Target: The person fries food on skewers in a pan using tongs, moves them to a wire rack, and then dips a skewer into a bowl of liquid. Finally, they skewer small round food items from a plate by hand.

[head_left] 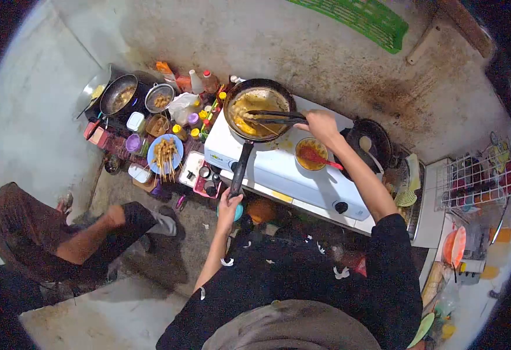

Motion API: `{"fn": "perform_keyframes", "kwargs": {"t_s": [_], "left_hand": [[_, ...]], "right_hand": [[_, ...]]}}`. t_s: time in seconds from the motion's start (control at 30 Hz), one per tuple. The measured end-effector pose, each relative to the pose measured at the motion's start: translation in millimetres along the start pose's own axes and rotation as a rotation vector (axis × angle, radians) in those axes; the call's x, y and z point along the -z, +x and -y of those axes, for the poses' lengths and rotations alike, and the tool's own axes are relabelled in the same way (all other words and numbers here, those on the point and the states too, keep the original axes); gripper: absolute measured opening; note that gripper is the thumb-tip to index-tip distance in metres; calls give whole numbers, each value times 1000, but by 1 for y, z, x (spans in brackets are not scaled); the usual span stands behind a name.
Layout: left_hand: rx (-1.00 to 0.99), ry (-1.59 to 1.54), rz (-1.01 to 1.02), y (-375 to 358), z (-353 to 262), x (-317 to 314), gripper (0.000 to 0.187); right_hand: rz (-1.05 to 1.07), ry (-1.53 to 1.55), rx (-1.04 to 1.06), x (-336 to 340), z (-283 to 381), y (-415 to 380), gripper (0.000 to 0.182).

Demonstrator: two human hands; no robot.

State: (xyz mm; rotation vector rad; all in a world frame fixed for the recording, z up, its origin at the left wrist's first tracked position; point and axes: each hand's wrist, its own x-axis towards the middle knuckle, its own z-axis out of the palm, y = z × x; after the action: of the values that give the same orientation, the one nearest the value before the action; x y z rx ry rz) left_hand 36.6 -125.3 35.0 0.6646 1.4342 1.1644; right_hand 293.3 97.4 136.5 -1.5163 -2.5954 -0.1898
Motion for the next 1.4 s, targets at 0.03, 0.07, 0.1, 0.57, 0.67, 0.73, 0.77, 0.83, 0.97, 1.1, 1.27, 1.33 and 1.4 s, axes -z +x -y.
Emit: {"fn": "perform_keyframes", "kwargs": {"t_s": [0.03, 0.07, 0.1, 0.57, 0.67, 0.73, 0.77, 0.83, 0.97, 1.1, 1.27, 1.33, 1.4], "left_hand": [[2, 10, -4, -1, 0, 0, 56], [3, 19, -8, -1, 0, 0, 57], [3, 20, -8, -1, 1, 0, 57], [35, 18, 49, 9, 11, 7, 64], [30, 24, 25, 5, 3, 3, 63], [29, 22, 31, 6, 5, 3, 63], [28, 22, 36, 7, 6, 3, 63], [41, 37, 43, 5, 4, 3, 62], [22, 16, 44, 8, 13, 6, 61], [39, -5, 31, 3, 4, 4, 60], [50, 7, 19, 7, 8, 6, 61], [30, 1, -5, 4, 7, 2, 58], [7, -9, -34, 3, 7, 1, 55]], "right_hand": [[-1, 1, 1, -8, -7, 4, 48], [-131, -35, 92, -16, -14, 7, 48], [-260, -72, 183, -15, -16, 10, 48], [-95, -56, 10, 30, -18, -12, 49], [-56, -74, -31, 26, -15, -18, 50], [-34, -89, -58, 17, -15, -19, 51], [-33, -66, -83, 7, -16, -20, 52], [-32, -43, -109, 7, -13, -22, 52], [-23, 16, -181, 20, -6, -32, 54], [12, 34, -272, 14, -4, -33, 56], [69, 37, -280, 24, 8, -38, 53], [54, 56, -277, 26, 11, -40, 52], [108, 75, -311, 28, 13, -40, 53]]}}
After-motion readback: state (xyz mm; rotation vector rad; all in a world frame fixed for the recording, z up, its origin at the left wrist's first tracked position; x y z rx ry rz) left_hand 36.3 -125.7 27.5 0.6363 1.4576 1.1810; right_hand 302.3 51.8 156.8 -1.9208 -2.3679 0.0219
